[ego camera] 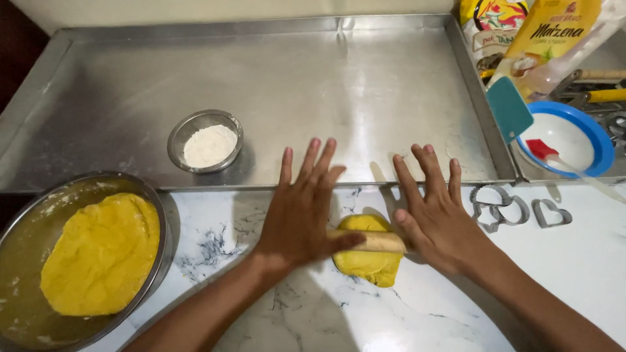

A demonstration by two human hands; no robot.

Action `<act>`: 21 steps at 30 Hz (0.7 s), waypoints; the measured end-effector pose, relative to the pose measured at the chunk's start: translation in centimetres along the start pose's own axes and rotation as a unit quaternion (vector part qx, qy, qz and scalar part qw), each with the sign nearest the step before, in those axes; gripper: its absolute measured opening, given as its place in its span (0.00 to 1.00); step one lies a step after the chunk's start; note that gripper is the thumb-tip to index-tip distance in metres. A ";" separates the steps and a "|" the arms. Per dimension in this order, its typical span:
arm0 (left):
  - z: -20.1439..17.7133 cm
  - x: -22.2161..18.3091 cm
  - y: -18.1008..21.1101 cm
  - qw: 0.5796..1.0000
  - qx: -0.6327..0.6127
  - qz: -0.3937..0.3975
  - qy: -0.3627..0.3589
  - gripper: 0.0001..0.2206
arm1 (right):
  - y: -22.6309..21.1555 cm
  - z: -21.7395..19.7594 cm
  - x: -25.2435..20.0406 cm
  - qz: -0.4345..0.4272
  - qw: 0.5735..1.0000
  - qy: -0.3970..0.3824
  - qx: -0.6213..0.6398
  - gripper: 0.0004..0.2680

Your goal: Rolling out yellow dough with a rolling pin and using a heart-shaped cookie cutter.

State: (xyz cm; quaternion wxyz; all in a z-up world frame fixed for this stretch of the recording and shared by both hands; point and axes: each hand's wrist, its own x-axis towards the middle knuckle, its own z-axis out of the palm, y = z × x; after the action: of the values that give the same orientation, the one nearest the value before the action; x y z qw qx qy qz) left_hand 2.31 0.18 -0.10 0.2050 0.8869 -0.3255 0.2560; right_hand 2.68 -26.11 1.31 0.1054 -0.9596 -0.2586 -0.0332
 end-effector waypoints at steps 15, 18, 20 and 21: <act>2.4 2.5 -2.8 0.992 -0.031 -0.090 -0.079 0.40 | 2.4 1.0 3.6 0.004 0.997 -0.079 -0.016 0.31; 2.4 2.5 -2.9 0.994 -0.017 -0.087 -0.064 0.39 | 1.4 0.1 3.6 -0.006 0.999 -0.038 -0.028 0.31; 2.5 2.7 -3.0 0.995 -0.010 -0.084 -0.060 0.39 | 1.3 -0.2 3.6 -0.014 0.999 -0.008 -0.032 0.30; 2.4 2.8 -3.1 0.995 -0.001 -0.082 -0.055 0.38 | 1.2 -0.3 3.6 -0.023 0.999 0.022 -0.037 0.30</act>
State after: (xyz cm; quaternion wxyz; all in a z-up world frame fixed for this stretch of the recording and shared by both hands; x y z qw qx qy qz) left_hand 7.10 -0.24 -0.95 0.2080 0.9231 -0.2627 0.1889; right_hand 6.40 -25.40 1.81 0.0750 -0.9555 -0.2773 -0.0663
